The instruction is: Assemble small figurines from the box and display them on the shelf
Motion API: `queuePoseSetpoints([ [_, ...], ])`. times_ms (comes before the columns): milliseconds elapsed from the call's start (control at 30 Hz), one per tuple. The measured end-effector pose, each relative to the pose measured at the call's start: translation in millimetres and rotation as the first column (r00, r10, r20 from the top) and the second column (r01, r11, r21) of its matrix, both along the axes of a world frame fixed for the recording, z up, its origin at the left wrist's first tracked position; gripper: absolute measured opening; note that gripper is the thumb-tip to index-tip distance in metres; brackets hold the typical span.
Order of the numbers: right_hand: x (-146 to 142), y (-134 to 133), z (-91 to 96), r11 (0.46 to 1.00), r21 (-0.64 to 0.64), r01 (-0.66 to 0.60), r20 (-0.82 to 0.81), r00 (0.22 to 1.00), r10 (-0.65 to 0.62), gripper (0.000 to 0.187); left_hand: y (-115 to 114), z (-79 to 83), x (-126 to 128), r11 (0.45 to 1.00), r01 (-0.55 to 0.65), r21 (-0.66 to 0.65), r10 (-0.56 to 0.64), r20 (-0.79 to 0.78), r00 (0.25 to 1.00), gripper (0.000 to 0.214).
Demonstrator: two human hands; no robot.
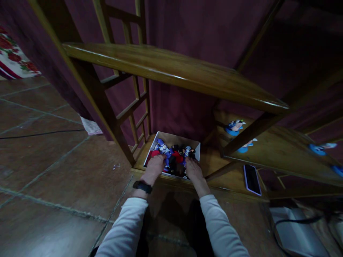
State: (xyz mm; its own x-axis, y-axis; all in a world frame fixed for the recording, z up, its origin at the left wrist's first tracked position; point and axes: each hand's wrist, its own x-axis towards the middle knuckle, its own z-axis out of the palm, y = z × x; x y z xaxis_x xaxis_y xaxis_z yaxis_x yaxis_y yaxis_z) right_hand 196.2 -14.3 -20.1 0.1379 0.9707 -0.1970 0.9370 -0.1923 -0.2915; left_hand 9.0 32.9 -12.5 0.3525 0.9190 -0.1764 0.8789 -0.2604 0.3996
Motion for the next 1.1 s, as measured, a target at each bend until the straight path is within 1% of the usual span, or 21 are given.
queuePoseSetpoints([
  [67, 3, 4, 0.2, 0.996, 0.046, 0.073, -0.195, 0.979, -0.063, 0.030, -2, -4.2, 4, 1.000, 0.012, -0.015, -0.012, 0.034, 0.999, 0.031],
  [100, 5, 7, 0.5, 0.989, 0.078, 0.123, -0.323, 0.942, -0.092, 0.027, -3, -5.5, 6, 1.000, 0.013, -0.019, -0.012, 0.058, 0.998, 0.032],
  [133, 7, 8, 0.9, 0.978, 0.103, 0.182, -0.468, 0.876, -0.114, 0.025, -3, -6.0, 6, 1.000, 0.009, -0.017, -0.008, 0.077, 0.997, 0.034],
  [167, 8, 10, 1.5, 0.963, 0.111, 0.246, -0.618, 0.776, -0.126, 0.023, -3, -5.6, 6, 1.000, -0.003, -0.014, 0.004, 0.086, 0.996, 0.036],
  [200, 10, 11, 2.3, 0.946, 0.098, 0.309, -0.755, 0.642, -0.132, 0.022, -3, -4.2, 6, 1.000, -0.020, -0.010, 0.021, 0.084, 0.996, 0.037],
  [233, 12, 11, 3.4, 0.931, 0.063, 0.360, -0.862, 0.489, -0.131, 0.023, -2, -2.0, 4, 0.999, -0.040, -0.005, 0.040, 0.075, 0.996, 0.037],
  [267, 14, 11, 4.8, 0.917, 0.014, 0.398, -0.932, 0.338, -0.132, 0.023, -1, 0.9, 2, 0.999, -0.054, -0.006, 0.055, 0.063, 0.997, 0.035],
  [300, 16, 10, 6.5, 0.906, -0.039, 0.422, -0.968, 0.208, -0.138, 0.025, 0, 4.2, -1, 0.998, -0.065, -0.014, 0.065, 0.049, 0.997, 0.031],
  [333, 18, 9, 8.4, 0.895, -0.089, 0.437, -0.983, 0.108, -0.151, 0.025, 1, 7.3, -3, 0.998, -0.062, -0.028, 0.063, 0.041, 0.997, 0.025],
  [367, 19, 7, 10.5, 0.887, -0.135, 0.442, -0.985, 0.037, -0.168, 0.026, 2, 9.9, -6, 0.997, -0.056, -0.051, 0.058, 0.034, 0.998, 0.020],
  [433, 22, 4, 14.8, 0.879, -0.214, 0.426, -0.976, -0.065, -0.206, 0.026, 2, 12.2, -9, 0.995, -0.038, -0.094, 0.040, 0.020, 0.999, 0.015],
  [500, 24, 1, 18.4, 0.876, -0.269, 0.401, -0.962, -0.152, -0.226, 0.026, 1, 10.2, -9, 0.992, -0.023, -0.126, 0.024, 0.009, 1.000, 0.014],
  [567, 23, -2, 21.3, 0.870, -0.301, 0.390, -0.948, -0.224, -0.227, 0.025, -1, 5.8, -6, 0.991, -0.002, -0.132, 0.002, 0.001, 1.000, 0.011],
  [633, 22, -5, 23.3, 0.870, -0.319, 0.377, -0.934, -0.279, -0.222, 0.024, -4, 1.7, -2, 0.993, 0.018, -0.114, -0.019, -0.004, 1.000, 0.011],
  [733, 19, -7, 25.3, 0.876, -0.338, 0.345, -0.919, -0.320, -0.229, 0.023, -5, -0.3, 3, 0.996, 0.031, -0.081, -0.032, -0.019, 0.999, 0.011],
  [833, 17, -8, 26.2, 0.868, -0.347, 0.355, -0.919, -0.312, -0.240, 0.025, -5, 2.2, 4, 0.996, 0.023, -0.086, -0.025, -0.022, 0.999, 0.009],
  [967, 18, -9, 25.7, 0.878, -0.314, 0.361, -0.934, -0.283, -0.218, 0.024, -5, 6.9, 3, 0.988, -0.013, -0.154, 0.003, -0.062, 0.998, 0.013],
  [1100, 18, -10, 23.8, 0.881, -0.282, 0.379, -0.947, -0.256, -0.193, 0.024, -6, 9.2, 6, 0.991, -0.060, -0.122, 0.049, -0.092, 0.995, 0.014],
])
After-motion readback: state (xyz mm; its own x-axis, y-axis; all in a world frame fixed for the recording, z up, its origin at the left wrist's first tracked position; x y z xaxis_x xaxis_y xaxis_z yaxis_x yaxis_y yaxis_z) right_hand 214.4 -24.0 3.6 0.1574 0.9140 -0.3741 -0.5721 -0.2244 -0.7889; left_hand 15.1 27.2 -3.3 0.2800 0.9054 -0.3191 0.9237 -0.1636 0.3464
